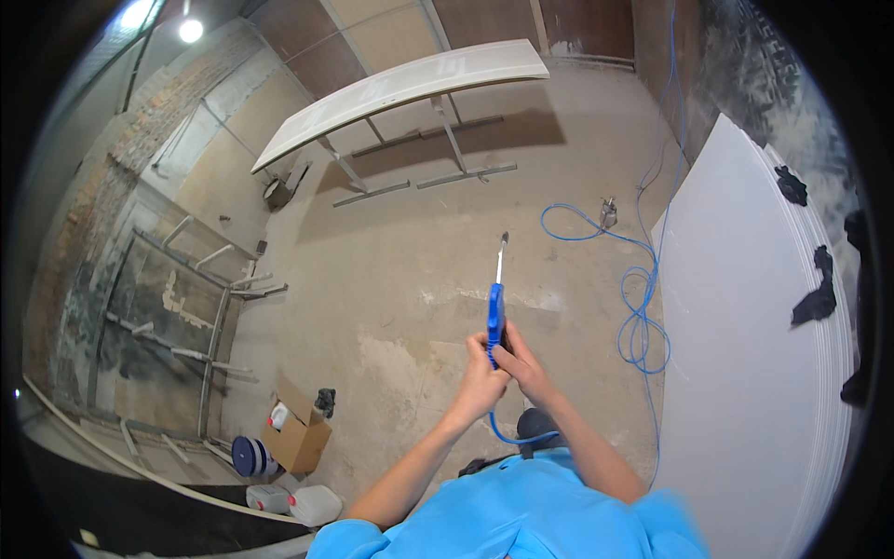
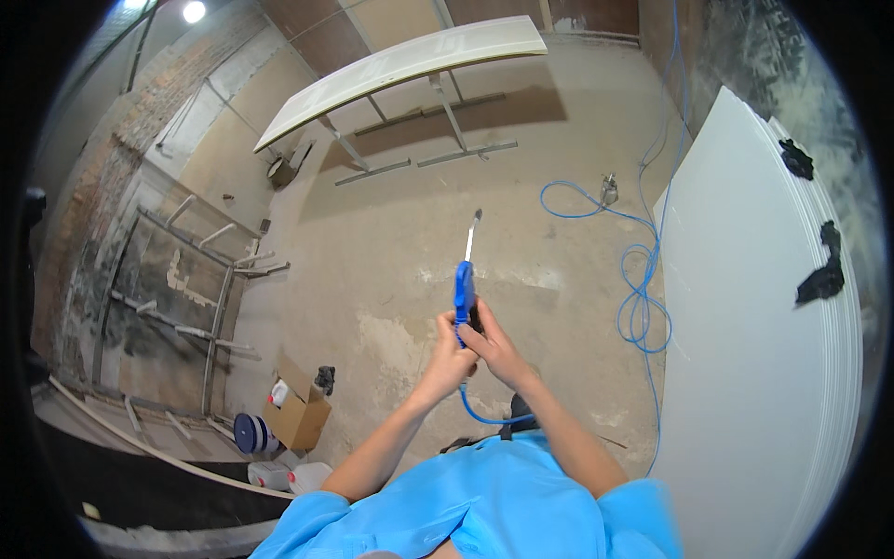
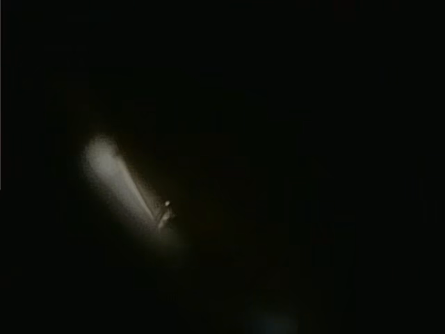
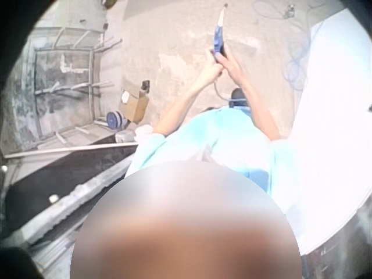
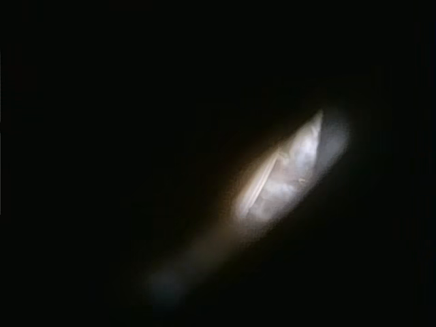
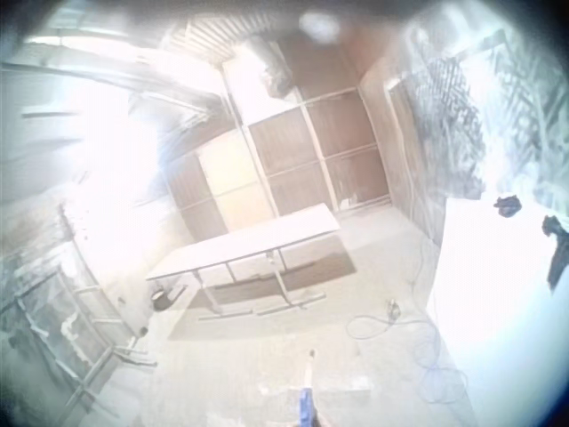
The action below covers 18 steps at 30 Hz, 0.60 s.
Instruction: The person carries a large white panel and places it on a metal stand. They then use a blue air blow gun to blow air across the panel's surface, moving the tool systematically while wiping with their hand. The person also wipes the edges and underside of the panel with a cloth.
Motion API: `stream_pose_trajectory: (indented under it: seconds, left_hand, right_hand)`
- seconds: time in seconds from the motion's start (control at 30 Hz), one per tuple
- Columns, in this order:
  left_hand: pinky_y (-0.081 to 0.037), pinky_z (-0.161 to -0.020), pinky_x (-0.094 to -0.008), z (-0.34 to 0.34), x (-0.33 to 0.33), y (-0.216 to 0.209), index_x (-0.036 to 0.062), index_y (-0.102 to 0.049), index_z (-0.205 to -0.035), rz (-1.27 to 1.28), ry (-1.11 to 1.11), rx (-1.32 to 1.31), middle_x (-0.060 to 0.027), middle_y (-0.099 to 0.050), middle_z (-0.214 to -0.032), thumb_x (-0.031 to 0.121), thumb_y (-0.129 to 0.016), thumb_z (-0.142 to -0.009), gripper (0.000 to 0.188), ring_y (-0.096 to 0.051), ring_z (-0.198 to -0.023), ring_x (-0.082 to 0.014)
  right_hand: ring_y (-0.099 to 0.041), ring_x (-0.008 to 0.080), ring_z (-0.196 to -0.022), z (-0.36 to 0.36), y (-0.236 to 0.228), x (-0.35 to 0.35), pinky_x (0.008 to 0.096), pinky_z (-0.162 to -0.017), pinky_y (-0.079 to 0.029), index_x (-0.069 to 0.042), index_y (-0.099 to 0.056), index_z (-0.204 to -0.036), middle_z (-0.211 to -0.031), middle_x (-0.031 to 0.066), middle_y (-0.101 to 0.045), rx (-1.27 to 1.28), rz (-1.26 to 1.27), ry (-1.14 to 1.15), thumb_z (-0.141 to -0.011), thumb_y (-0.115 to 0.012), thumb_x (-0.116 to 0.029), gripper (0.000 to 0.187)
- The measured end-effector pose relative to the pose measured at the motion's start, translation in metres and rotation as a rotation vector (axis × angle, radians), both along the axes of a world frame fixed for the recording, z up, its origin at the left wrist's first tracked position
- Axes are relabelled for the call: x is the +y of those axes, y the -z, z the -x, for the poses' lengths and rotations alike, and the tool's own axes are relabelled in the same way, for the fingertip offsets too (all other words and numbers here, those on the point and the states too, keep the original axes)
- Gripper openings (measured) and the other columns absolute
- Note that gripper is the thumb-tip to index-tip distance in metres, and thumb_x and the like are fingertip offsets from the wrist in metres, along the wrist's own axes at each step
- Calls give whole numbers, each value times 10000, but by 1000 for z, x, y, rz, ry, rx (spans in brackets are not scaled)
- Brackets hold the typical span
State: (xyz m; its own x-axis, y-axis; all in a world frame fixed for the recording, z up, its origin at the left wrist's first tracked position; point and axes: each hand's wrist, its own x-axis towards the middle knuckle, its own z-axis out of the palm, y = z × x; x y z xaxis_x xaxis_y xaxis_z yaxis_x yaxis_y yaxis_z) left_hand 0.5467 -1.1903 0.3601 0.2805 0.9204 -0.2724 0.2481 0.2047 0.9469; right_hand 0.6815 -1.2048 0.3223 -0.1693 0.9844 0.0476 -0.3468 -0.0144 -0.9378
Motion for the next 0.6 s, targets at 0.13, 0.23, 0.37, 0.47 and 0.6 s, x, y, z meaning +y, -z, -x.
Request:
stream_pose_trajectory:
  seconds: [0.13,0.23,0.37,0.47,0.6]
  left_hand:
    - [-541,-790,-399,-8,105,14,1,-184,-1499,-136,-8,47,-222,-483,-1231,18,-605,-886,744,-602,-993,-298]
    - [-365,-1162,-491,-9,182,31,-56,-133,-1566,-207,-36,66,-292,-331,-1378,-14,-593,-856,847,-366,-1391,-432]
    - [-397,-1189,-451,-3,321,66,-14,-109,-1634,-217,57,136,-264,-325,-1537,-17,-599,-893,889,-404,-1465,-387]
    - [-466,-1118,-440,-3,436,86,-4,-143,-1646,149,91,-422,-250,-362,-1545,-45,-558,-886,867,-497,-1385,-383]
    - [-482,-1112,-378,-16,591,82,23,-191,-1670,90,342,-291,-204,-397,-1609,-63,-548,-938,818,-549,-1377,-288]
  right_hand:
    - [-492,210,-1397,-11,-13,129,363,-1176,-383,-16,-292,-1652,-1528,130,-511,-118,152,-163,-1093,-575,-403,736]
    - [-592,256,-1276,-11,-3,216,390,-1106,-448,-54,-361,-1633,-1349,148,-606,-298,107,-164,-1099,-544,-449,688]
    - [-610,297,-1307,-8,30,353,407,-1101,-454,-29,-441,-1580,-1399,173,-637,-301,125,-100,-1106,-512,-476,655]
    - [-648,302,-1248,-15,61,464,398,-1063,-486,-16,-491,-1540,-1292,199,-687,-457,194,1,-1114,-498,-466,620]
    - [-699,303,-1066,-46,94,603,394,-930,-543,8,-597,-1366,-1081,173,-722,-577,69,199,-1124,-473,-463,543]
